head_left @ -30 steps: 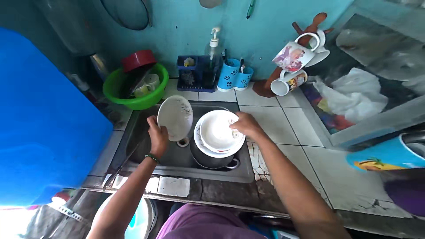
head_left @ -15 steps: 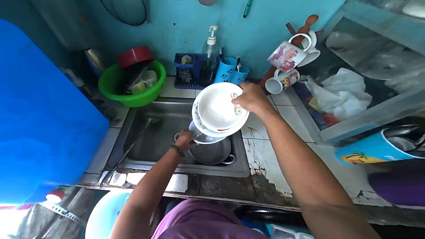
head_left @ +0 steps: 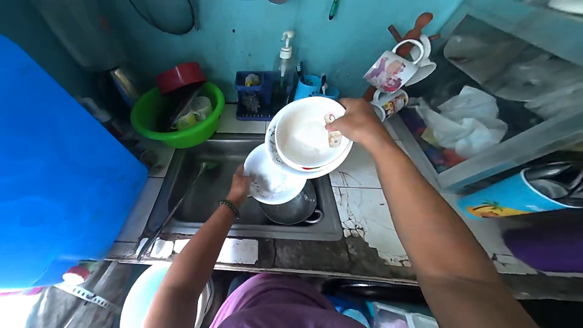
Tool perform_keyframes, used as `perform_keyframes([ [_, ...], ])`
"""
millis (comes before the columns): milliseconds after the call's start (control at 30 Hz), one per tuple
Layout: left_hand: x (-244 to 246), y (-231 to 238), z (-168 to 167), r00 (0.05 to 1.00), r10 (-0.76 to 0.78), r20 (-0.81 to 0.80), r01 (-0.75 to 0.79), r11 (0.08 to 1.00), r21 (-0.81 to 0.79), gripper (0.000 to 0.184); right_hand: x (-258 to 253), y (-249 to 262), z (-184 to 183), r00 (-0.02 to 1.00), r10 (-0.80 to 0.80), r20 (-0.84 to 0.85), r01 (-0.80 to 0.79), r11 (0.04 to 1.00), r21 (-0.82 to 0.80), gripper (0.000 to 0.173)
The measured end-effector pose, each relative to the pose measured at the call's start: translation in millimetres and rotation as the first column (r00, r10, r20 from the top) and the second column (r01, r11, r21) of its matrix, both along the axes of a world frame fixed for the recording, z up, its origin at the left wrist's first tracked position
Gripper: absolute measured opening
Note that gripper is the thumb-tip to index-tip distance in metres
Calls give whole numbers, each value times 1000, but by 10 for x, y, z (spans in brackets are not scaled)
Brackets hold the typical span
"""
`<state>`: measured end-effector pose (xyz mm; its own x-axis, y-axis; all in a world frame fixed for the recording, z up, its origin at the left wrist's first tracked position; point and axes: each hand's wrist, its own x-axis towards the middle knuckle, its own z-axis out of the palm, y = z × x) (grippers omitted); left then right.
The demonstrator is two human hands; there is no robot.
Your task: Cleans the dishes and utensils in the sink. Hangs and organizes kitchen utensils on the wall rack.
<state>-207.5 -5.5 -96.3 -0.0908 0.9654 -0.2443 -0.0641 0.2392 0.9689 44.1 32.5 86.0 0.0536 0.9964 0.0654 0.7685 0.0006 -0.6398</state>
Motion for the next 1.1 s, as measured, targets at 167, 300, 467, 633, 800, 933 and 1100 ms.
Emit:
perform_keyframes([
  [167,106,73,80,986,-104,132,137,952,-273,17,-6,-32,157,999,11,-30,-10,999,48,48],
  [300,91,75,424,951,-273,-144,201,901,-385,19,-22,-29,233,1000,9,18,-10,998,58,45],
  [467,166,-59,668,816,-351,-459,307,936,-170,54,-67,-55,305,995,-8,98,1,998,67,42],
  [633,409,-149,771,749,-344,-567,403,915,-23,31,-69,-87,395,983,-5,181,-14,995,103,38],
  [800,542,-235,913,670,-332,-664,511,855,88,19,-3,-136,429,975,-16,220,-17,989,147,39],
  [933,473,-222,869,710,-315,-630,508,849,147,37,103,-191,383,967,-48,252,-1,982,190,35],
  [1100,352,-160,756,890,-241,-388,278,960,41,44,201,-285,221,958,-35,284,-46,961,274,32],
])
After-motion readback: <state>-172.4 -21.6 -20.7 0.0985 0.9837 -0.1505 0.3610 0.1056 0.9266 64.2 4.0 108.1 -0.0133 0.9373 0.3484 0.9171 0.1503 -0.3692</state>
